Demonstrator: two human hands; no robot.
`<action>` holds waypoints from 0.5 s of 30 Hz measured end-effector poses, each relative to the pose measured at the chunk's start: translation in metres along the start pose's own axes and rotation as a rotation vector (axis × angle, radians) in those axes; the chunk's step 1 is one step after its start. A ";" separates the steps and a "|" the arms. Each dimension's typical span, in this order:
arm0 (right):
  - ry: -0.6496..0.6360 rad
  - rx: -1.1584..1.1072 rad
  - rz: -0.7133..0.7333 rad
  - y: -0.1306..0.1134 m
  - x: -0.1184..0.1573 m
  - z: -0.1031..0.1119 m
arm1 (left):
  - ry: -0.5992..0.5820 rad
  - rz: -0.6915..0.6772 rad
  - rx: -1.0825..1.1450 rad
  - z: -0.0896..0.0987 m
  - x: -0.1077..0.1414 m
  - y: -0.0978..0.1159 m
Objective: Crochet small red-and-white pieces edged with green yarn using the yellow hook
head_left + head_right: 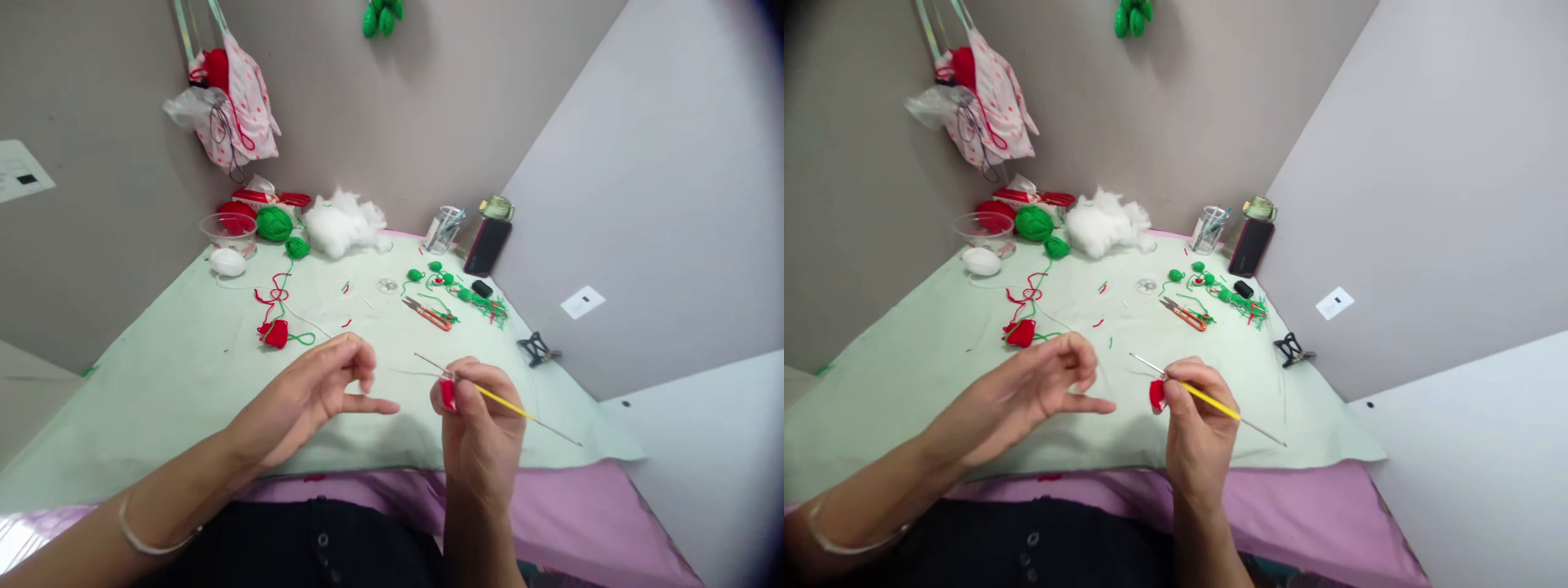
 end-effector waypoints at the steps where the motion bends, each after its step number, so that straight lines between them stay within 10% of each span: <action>1: -0.028 0.018 0.020 -0.001 0.002 -0.002 | 0.024 0.031 0.116 -0.002 -0.007 -0.004; 10: -0.039 0.069 0.059 0.000 0.009 -0.009 | 0.134 0.099 0.370 -0.007 -0.028 -0.007; 15: 0.164 0.060 0.090 0.000 -0.003 0.007 | 0.013 -0.055 -0.028 0.006 0.003 -0.013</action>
Point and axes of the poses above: each hand's wrist, its own x-axis away from the middle knuckle, its own z-axis out of the back of the hand, y = z × x, the point moved 2 cm from there along -x, towards the middle knuckle, and after that the axes turned 2 degrees about x, right-handed, at the moved point
